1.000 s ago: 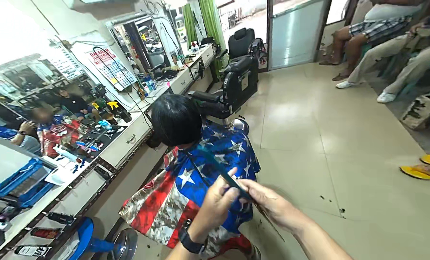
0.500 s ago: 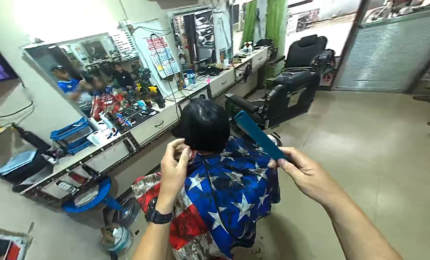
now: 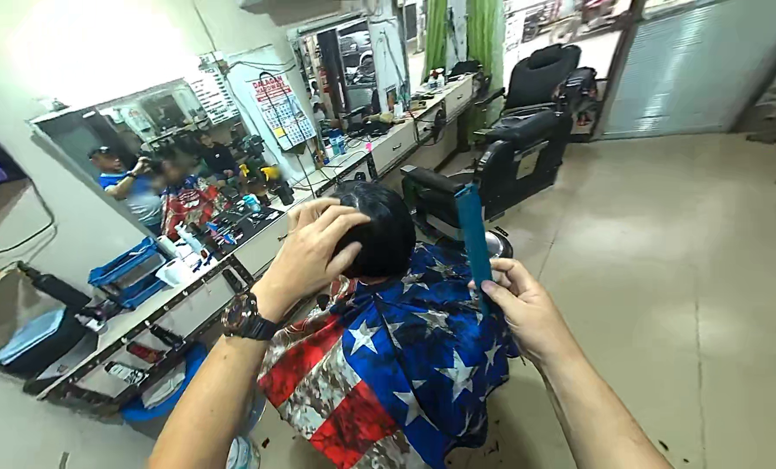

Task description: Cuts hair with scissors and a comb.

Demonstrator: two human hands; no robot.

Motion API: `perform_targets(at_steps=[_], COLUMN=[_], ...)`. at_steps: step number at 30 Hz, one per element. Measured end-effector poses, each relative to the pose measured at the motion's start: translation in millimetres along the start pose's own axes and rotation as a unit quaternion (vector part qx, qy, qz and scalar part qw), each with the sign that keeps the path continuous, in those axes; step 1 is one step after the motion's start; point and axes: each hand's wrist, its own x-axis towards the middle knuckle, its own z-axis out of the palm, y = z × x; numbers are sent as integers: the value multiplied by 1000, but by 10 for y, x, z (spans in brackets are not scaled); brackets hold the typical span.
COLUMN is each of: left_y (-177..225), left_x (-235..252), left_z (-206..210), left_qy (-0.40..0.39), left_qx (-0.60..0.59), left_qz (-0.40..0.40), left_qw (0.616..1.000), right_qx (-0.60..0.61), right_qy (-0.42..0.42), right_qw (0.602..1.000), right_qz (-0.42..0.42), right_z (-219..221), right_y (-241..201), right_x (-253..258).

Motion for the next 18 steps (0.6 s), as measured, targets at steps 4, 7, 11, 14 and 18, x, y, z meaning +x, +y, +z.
perform_targets(at_steps=[4,7,11,14,18], left_y=[-408,-581,-678,-728,-783], left_x=[308,364,340,306,307], left_z=[120,148,156,161,139], left_qy=[0,-7,7,13,-4], left_qx=[-29,-39,-52,-48,-28], left_qz=[98,146,175,169,169], left_qw=[995,989,983,984,985], right_qx=[22,-4,-180,-342,-432], right_qy=[79,113,173,189,189], right_qw=[997,993,968,919,875], right_qz=[-9,-15,-5,-58,-107], right_z=[421,629,724,737,722], right_y=[7,36,56,25,-28], right_x=[-139,-281,-481,-533,-502])
